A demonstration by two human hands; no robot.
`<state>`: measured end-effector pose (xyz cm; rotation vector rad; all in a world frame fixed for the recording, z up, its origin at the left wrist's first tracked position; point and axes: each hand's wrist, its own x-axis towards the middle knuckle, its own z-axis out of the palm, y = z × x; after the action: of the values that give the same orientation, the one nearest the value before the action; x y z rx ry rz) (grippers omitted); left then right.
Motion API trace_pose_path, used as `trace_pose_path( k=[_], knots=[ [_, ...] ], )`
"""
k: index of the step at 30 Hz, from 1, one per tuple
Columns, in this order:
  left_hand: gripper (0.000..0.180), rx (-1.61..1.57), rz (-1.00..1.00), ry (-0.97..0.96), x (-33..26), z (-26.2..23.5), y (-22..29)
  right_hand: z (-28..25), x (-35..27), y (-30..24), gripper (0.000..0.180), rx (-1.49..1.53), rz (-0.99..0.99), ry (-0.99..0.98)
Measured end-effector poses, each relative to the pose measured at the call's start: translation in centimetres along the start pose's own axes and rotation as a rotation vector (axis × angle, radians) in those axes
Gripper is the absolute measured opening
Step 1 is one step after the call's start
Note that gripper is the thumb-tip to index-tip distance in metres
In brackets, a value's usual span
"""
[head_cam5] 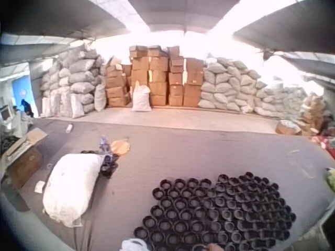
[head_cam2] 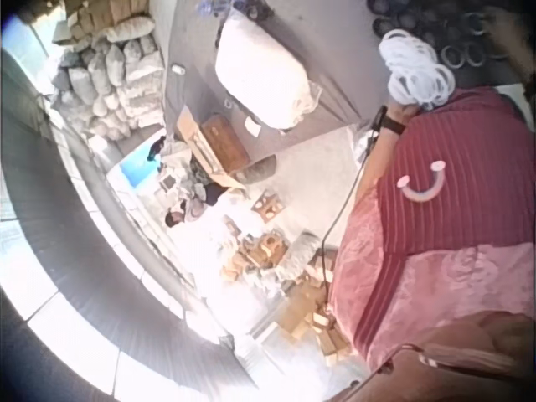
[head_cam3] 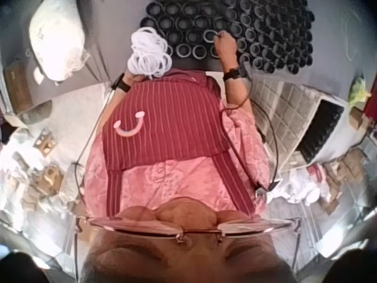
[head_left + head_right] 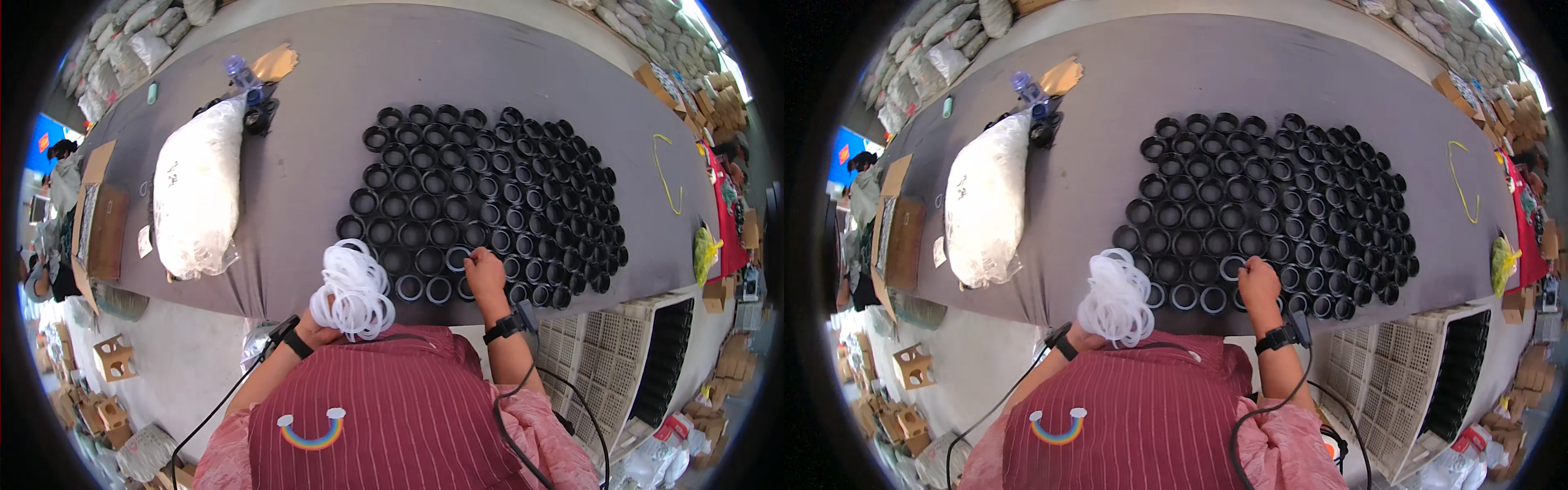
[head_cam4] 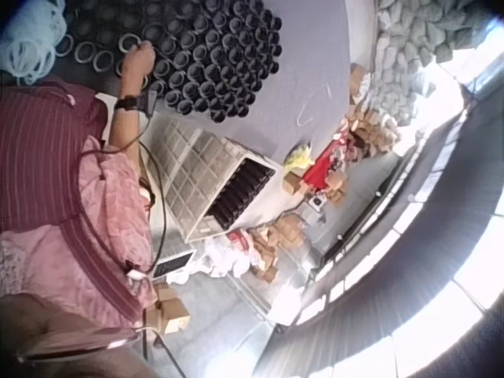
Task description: Assembling black plastic rings with white plastic loops.
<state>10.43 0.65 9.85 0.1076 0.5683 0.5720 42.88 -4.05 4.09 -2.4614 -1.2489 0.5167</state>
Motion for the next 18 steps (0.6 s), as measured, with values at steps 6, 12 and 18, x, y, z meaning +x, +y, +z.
trace_pose_path(
  k=[6, 12, 18],
  knots=[
    [0.035, -0.02, -0.091, -0.02, 0.6, -0.1, -0.5, -2.6, -1.4, -8.8, 0.018, 0.744, -0.119, -0.24],
    [0.035, 0.055, -0.133, -0.092, 0.5, 1.3, -0.7, -2.7, -2.8, -14.7, 0.017, 1.173, -0.069, -0.677],
    [0.037, 0.128, -0.061, -0.076, -0.1, 1.1, -0.6, -3.0, -3.9, -14.5, 0.014, 1.226, -0.02, -0.549]
  ],
)
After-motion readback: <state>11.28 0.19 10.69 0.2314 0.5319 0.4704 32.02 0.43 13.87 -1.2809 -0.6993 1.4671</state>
